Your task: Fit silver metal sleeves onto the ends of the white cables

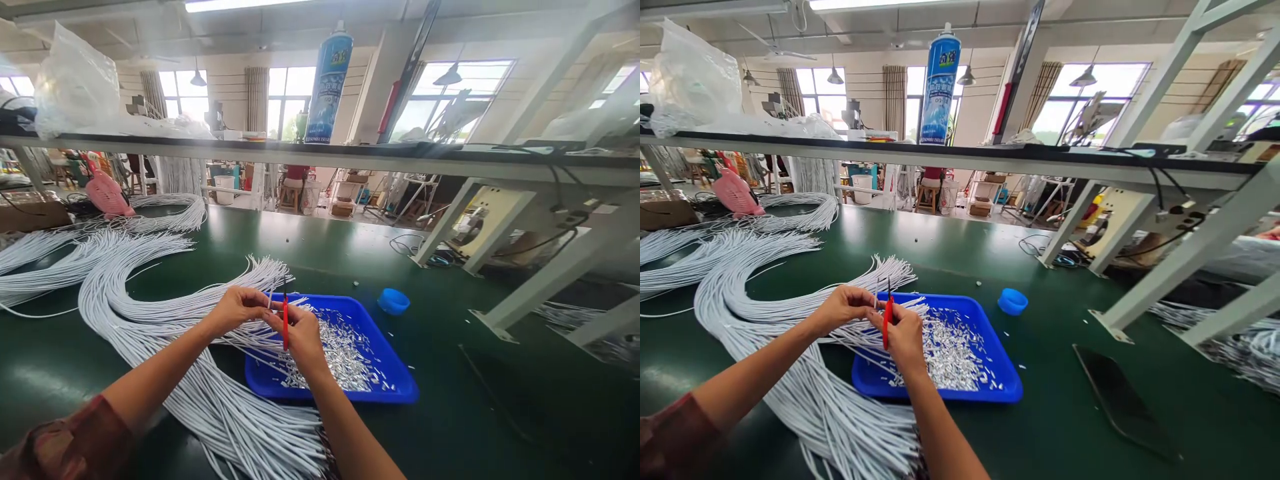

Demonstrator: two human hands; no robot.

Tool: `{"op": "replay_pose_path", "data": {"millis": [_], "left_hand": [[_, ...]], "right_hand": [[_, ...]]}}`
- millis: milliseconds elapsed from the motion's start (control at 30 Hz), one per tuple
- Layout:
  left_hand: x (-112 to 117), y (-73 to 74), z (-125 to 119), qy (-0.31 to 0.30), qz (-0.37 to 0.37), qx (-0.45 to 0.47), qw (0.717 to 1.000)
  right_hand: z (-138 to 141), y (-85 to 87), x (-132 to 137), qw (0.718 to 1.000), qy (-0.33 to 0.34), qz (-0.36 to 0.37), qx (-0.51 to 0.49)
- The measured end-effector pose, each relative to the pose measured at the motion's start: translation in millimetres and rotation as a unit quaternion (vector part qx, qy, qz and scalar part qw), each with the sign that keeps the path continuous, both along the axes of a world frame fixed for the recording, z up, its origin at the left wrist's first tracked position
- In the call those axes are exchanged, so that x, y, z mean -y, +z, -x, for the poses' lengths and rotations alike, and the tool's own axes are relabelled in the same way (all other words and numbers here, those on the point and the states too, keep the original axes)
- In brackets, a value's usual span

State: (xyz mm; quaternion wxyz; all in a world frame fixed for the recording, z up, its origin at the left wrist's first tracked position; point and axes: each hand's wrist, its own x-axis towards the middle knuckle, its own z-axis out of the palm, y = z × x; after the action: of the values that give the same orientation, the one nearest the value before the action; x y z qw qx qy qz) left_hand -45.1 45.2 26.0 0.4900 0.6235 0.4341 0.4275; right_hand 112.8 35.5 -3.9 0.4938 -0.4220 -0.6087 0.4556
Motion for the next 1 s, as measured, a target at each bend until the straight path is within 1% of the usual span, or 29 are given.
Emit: {"op": "replay_pose_path", "data": {"millis": [67, 133, 167, 233, 300, 400, 467, 500, 567, 633, 700, 833, 900, 1000], "left_hand": [[-1, -4.8, 6, 0.008, -0.026, -0.034, 0.999], [-3, -9.9, 16, 0.014, -0.080, -0.124, 0.989], [-3, -12.5, 21, 0.007, -0.110, -0.187, 0.976], [-2, -16.7, 32, -0.022, -0.159, -0.310, 0.937], [1, -17.9, 38, -0.054, -0.199, -0.404, 0.891], [7, -13.3, 40, -0.090, -0.241, -0.499, 0.827], [12, -8.5, 40, -0.113, -0.245, -0.533, 0.802], [14, -6.6, 40, -0.124, -0.242, -0.539, 0.797], [18, -4.8, 43, -0.140, -0.231, -0.536, 0.800], [20, -5.7, 46, -0.140, -0.222, -0.534, 0.804], [21, -8.0, 48, -0.135, -0.225, -0.539, 0.800], [16, -11.9, 47, -0.152, -0.244, -0.554, 0.781], [13, -12.7, 46, -0.160, -0.252, -0.563, 0.771], [11, -13.1, 47, -0.153, -0.265, -0.578, 0.757]], "right_hand": [[0, -8.0, -1, 1.000, 0.002, 0.003, -0.007], [-3, -12.6, 0, 1.000, 0.018, 0.012, -0.009], [-5, -14.0, 1, 0.999, 0.029, 0.016, -0.007], [-9, -15.5, 4, 0.999, 0.039, 0.025, -0.002], [-13, -16.5, 7, 0.999, 0.030, 0.029, 0.005], [-18, -18.3, 9, 0.999, 0.021, 0.033, 0.010], [-20, -19.3, 10, 0.999, 0.018, 0.030, 0.010], [-20, -19.5, 10, 0.999, 0.014, 0.029, 0.011], [-21, -19.4, 11, 0.999, 0.001, 0.027, 0.022], [-20, -18.7, 12, 0.999, -0.009, 0.024, 0.042], [-19, -17.5, 12, 0.998, -0.013, 0.018, 0.062], [-17, -12.9, 12, 0.995, -0.025, 0.008, 0.097], [-16, -9.1, 11, 0.991, -0.043, 0.009, 0.130], [-16, -3.6, 8, 0.979, -0.069, 0.013, 0.191]]}}
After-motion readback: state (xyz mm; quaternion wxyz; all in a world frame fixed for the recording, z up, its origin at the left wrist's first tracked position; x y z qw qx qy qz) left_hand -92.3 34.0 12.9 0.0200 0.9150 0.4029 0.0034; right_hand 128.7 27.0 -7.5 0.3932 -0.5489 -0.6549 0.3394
